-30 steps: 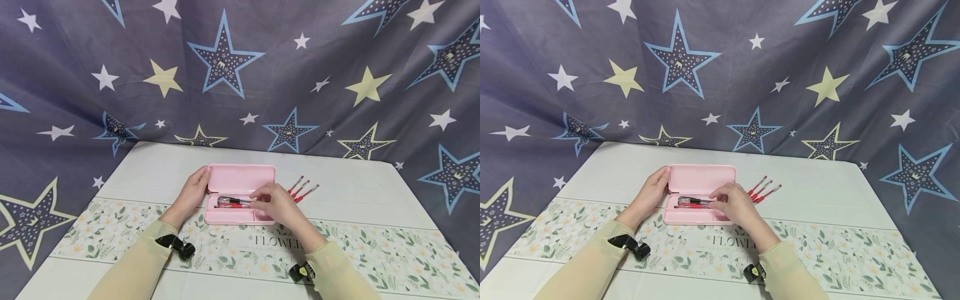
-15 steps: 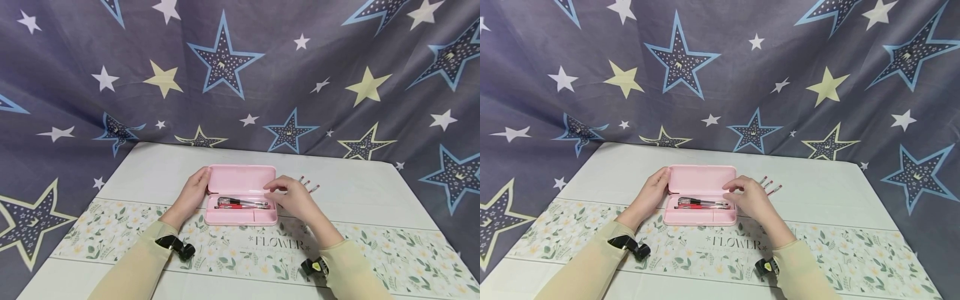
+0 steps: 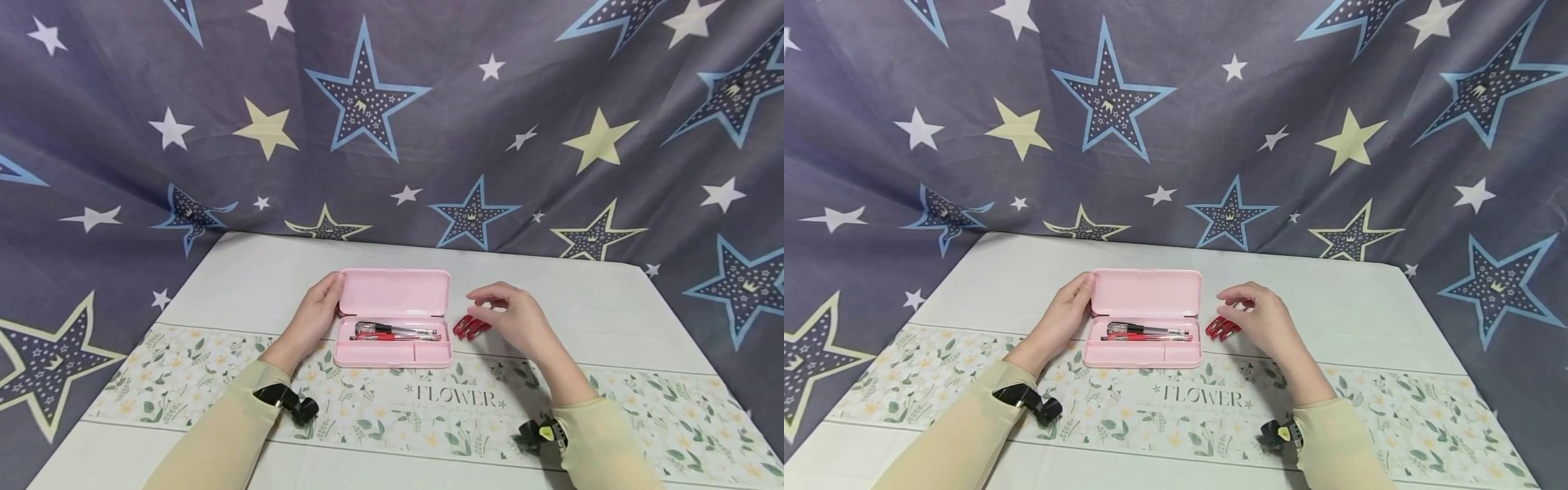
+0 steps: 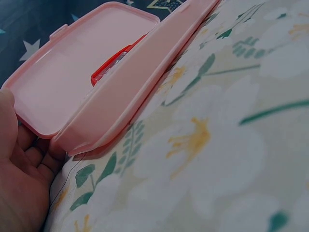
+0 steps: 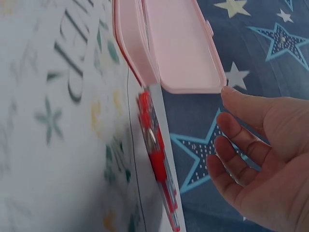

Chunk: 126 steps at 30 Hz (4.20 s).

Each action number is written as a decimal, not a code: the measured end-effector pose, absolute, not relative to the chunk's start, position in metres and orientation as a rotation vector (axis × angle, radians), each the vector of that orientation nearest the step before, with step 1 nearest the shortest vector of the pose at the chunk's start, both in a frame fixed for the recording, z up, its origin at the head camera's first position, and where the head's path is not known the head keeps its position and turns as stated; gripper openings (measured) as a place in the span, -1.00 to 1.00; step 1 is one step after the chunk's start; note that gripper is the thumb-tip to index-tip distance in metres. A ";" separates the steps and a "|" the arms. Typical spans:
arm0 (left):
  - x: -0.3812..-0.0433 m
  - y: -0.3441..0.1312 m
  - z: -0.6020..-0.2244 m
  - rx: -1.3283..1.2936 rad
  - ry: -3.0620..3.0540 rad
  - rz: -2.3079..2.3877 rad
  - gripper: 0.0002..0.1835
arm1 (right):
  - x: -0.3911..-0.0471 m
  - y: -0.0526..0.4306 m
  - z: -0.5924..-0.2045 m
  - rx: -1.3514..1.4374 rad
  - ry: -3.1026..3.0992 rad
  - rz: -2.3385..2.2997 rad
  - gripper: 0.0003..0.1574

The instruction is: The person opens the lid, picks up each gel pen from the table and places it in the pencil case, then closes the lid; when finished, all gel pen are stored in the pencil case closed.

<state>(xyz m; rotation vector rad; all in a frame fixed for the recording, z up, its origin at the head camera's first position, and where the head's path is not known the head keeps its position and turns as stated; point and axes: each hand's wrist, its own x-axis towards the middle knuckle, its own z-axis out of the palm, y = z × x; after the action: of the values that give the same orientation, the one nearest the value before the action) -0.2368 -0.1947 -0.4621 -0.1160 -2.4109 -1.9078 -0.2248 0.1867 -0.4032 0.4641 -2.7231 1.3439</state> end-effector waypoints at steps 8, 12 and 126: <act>-0.237 -0.195 -0.461 -0.111 -2.419 -1.898 -0.42 | -0.229 0.204 -0.405 0.450 -2.728 1.343 -0.69; -0.238 -0.194 -0.461 -0.104 -2.428 -1.894 -0.44 | -0.233 0.211 -0.410 0.442 -2.750 1.321 -0.68; -0.236 -0.196 -0.460 -0.140 -2.434 -1.881 -0.41 | -0.240 0.245 -0.421 0.499 -2.801 1.392 -0.81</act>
<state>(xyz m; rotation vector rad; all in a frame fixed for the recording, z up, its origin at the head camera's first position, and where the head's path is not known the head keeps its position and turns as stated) -0.2360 -0.1960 -0.4601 -0.1396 -2.4344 -1.8807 -0.2398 0.2451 -0.4210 0.4993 -2.8010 1.3922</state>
